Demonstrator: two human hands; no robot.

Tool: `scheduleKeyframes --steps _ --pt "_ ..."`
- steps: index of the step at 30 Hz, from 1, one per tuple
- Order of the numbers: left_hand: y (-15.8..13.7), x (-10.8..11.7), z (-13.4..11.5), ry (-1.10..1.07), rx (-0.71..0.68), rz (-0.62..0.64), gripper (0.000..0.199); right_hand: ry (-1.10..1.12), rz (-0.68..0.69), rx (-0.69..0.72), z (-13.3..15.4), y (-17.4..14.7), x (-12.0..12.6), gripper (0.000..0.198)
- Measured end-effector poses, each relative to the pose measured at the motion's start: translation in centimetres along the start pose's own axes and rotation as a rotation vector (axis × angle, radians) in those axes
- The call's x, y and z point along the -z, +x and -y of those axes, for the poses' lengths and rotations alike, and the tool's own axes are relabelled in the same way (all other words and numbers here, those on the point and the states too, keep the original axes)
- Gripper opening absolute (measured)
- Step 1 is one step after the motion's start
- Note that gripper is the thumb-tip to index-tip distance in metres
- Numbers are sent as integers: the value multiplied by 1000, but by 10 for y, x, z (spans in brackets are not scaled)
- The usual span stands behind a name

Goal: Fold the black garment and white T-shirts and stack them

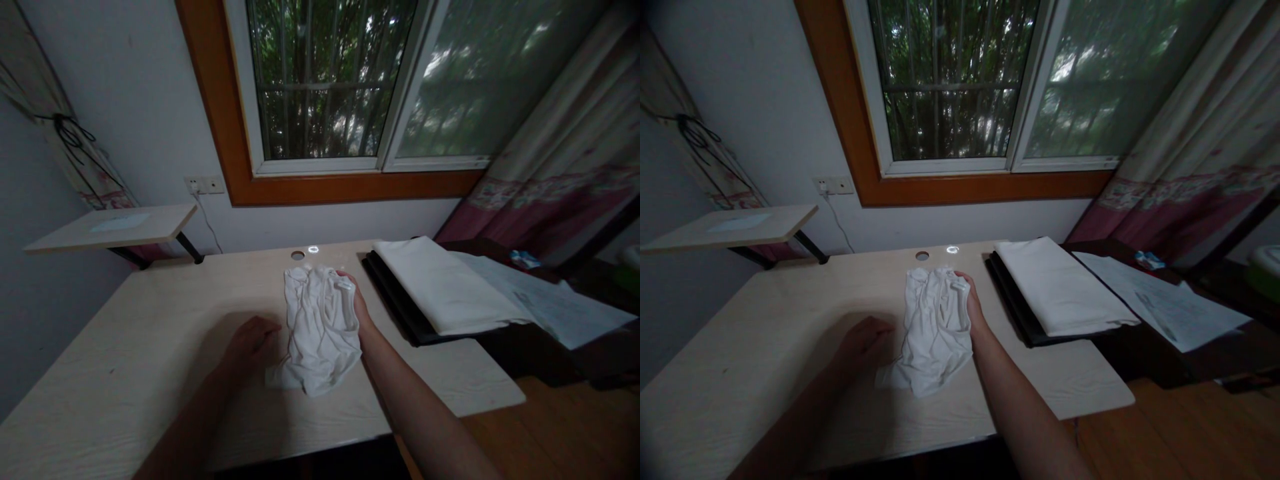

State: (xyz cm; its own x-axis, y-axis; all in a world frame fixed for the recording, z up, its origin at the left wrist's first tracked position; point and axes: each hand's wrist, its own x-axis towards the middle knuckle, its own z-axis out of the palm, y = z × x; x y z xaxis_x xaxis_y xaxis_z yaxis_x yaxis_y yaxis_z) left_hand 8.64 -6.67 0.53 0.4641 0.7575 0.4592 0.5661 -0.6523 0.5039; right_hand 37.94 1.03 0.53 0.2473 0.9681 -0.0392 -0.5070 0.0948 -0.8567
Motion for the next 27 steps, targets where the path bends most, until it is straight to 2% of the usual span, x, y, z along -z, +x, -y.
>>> scheduleKeyframes --steps 3,6,9,13,18,22,24,27 --pt "16 -6 20 52 3 -70 30 -8 120 -107 2 -6 -5 36" --pt "39 -14 33 101 -14 -72 39 -91 280 -160 3 -14 -7 32" --pt "59 -21 37 159 -53 27 47 -191 401 -122 4 -20 -6 29" --pt "67 -23 32 249 -45 168 47 -231 364 -12 2 -20 -6 27" --pt "57 -8 24 539 162 119 29 -235 212 113 -6 -12 -1 34" --pt "45 13 31 742 419 -41 23 -382 107 230 -11 -9 7 31" --pt "40 22 37 764 547 -100 25 -560 151 305 -11 -12 7 26" --pt "36 29 43 707 706 -114 30 -828 313 469 -10 -18 2 23"
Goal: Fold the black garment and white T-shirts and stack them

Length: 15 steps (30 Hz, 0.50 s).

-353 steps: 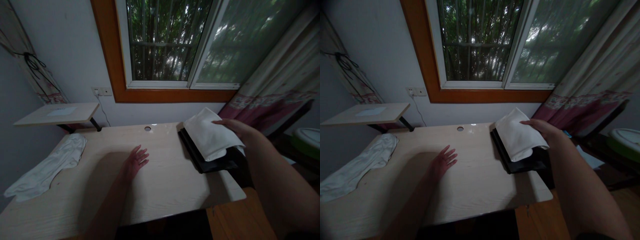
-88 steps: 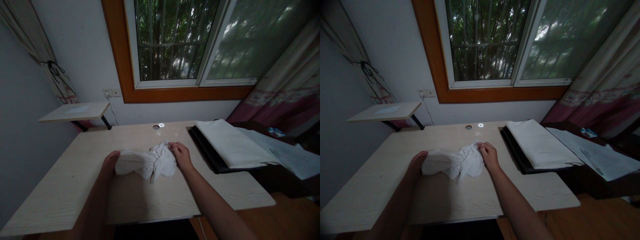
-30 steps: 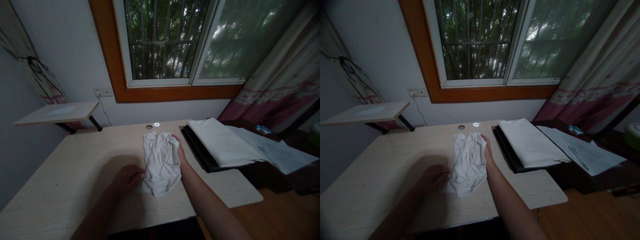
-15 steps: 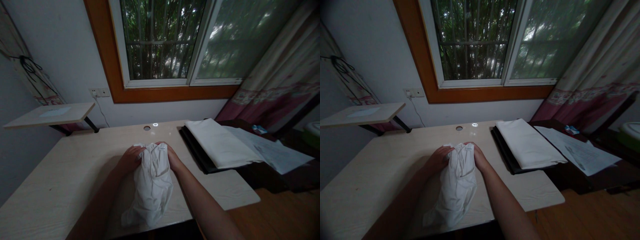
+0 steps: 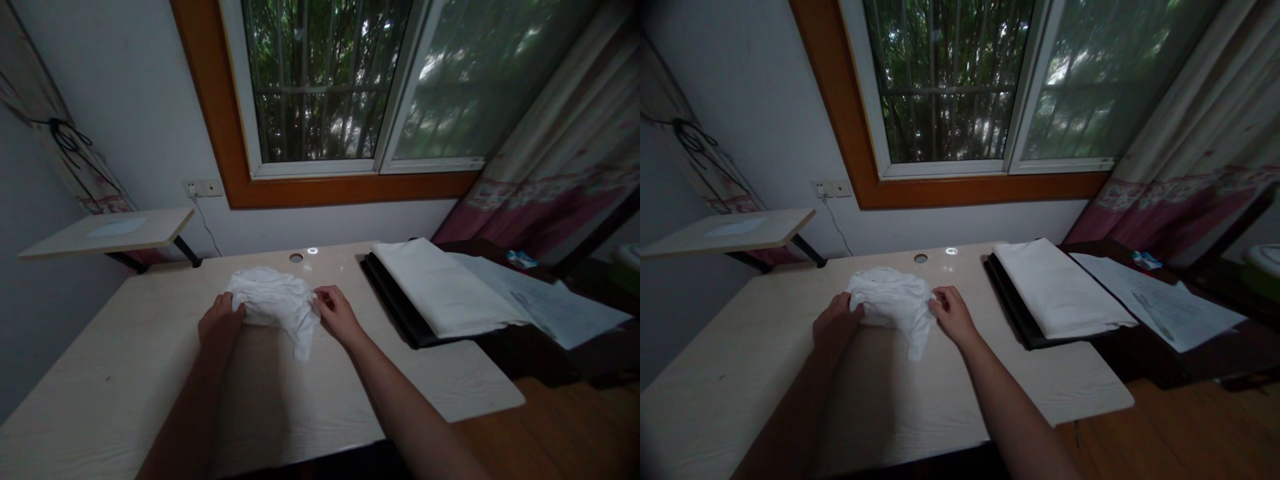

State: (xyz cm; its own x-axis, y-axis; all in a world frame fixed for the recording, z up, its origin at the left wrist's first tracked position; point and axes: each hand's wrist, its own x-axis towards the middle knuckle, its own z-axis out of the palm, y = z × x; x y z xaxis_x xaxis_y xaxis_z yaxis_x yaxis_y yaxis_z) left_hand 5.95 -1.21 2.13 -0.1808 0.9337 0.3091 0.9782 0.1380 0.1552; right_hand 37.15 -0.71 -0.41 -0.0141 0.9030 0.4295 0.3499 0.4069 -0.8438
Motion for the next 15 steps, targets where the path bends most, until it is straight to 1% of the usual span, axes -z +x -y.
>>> scheduleKeyframes --steps 2,4,7,9,10,12,15 --pt "1 -1 2 -77 -2 25 34 -122 65 112 2 -1 -3 29" --pt "2 -2 3 -238 -96 56 35 -180 85 163 0 -2 -5 33" --pt "2 -3 11 -531 -210 173 37 -169 51 128 -5 0 -3 34" --pt "3 -4 19 -652 -226 237 37 -144 -20 73 -6 3 0 34" --pt "4 -5 23 -678 -222 241 36 -136 -66 50 -6 5 3 33" --pt "8 -8 31 -674 -218 187 34 -115 -170 12 -4 8 8 30" --pt "15 -17 36 -567 -265 10 37 -34 -326 -59 -3 11 16 27"
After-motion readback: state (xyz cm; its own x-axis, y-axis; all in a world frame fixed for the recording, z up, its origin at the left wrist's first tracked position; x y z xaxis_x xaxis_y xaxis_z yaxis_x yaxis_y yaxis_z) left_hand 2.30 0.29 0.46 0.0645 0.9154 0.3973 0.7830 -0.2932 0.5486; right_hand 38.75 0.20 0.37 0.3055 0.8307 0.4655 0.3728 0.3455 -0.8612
